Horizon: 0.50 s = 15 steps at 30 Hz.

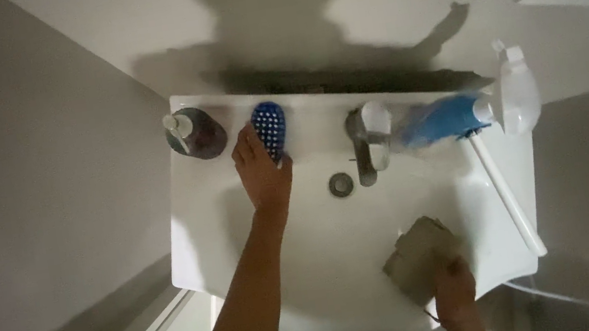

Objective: The person scrubs the inside of a white bathroom sink using a blue scrub brush. After scrubbing, the person turns on the faucet to rinse the sink and then wipes the sink surface and faucet with a cloth.

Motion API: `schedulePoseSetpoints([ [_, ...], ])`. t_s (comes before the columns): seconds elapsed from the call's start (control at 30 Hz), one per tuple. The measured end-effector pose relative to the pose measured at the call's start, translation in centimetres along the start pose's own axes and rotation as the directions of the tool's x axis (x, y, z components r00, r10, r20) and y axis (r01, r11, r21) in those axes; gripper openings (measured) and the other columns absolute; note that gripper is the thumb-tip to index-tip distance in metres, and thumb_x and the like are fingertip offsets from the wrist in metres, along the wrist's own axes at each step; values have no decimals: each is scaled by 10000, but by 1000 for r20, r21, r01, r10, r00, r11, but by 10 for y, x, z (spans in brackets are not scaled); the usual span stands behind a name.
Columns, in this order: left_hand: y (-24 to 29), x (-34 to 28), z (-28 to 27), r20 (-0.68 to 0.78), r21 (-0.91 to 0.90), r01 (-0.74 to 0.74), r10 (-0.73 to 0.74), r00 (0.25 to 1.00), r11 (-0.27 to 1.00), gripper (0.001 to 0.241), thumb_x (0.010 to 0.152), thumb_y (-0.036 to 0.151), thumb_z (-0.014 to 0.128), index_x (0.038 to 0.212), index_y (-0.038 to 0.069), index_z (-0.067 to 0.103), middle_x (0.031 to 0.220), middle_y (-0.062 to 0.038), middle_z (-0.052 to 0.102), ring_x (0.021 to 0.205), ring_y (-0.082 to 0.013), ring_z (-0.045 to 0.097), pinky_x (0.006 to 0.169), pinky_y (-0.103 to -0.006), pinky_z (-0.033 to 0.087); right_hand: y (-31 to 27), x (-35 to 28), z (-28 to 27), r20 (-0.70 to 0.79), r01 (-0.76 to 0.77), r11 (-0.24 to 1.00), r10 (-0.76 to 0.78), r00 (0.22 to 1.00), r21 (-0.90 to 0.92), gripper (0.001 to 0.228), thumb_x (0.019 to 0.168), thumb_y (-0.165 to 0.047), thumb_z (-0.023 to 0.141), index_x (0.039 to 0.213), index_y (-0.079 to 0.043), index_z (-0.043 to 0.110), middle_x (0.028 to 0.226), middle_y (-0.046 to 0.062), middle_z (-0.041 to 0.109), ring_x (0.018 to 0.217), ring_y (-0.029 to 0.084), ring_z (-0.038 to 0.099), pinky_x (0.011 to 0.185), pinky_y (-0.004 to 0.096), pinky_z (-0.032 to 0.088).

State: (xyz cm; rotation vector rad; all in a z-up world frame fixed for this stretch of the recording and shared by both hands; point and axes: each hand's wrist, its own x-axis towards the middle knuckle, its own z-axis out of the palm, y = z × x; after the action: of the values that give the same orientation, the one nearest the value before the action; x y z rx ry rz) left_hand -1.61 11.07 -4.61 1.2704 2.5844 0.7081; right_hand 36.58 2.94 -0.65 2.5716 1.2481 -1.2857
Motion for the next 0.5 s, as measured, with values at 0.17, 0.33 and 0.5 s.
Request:
schedulePoseSetpoints([
  [0.17,-1,-55,-61,-200,-87,-135,115,973,987,658,896,271,779,1412,12,463,1409,-199,524,1297,-383,500,1120,-507,415,12,39,12,-38,300,662,-379,925,687,113,1061,-154,484,1085,-61,545,956,87,565,807,193,493,729,366,434],
  [0.33,-84,-115,-79,-218,120,33,-6,976,992,382,861,188,766,1214,94,659,1282,-87,621,1252,-287,523,1088,-455,341,-100,13,36,-171,706,651,-757,630,-279,705,790,271,414,1478,128,471,1462,376,495,754,356,714,349,273,389],
  [0.5,-154,-141,-58,-227,320,146,-74,971,936,450,912,239,686,1328,177,529,1470,-83,438,1398,-366,421,1111,-558,402,-164,-41,83,-155,655,736,-637,755,168,286,945,13,503,1032,65,770,1051,134,783,872,237,744,868,311,563],
])
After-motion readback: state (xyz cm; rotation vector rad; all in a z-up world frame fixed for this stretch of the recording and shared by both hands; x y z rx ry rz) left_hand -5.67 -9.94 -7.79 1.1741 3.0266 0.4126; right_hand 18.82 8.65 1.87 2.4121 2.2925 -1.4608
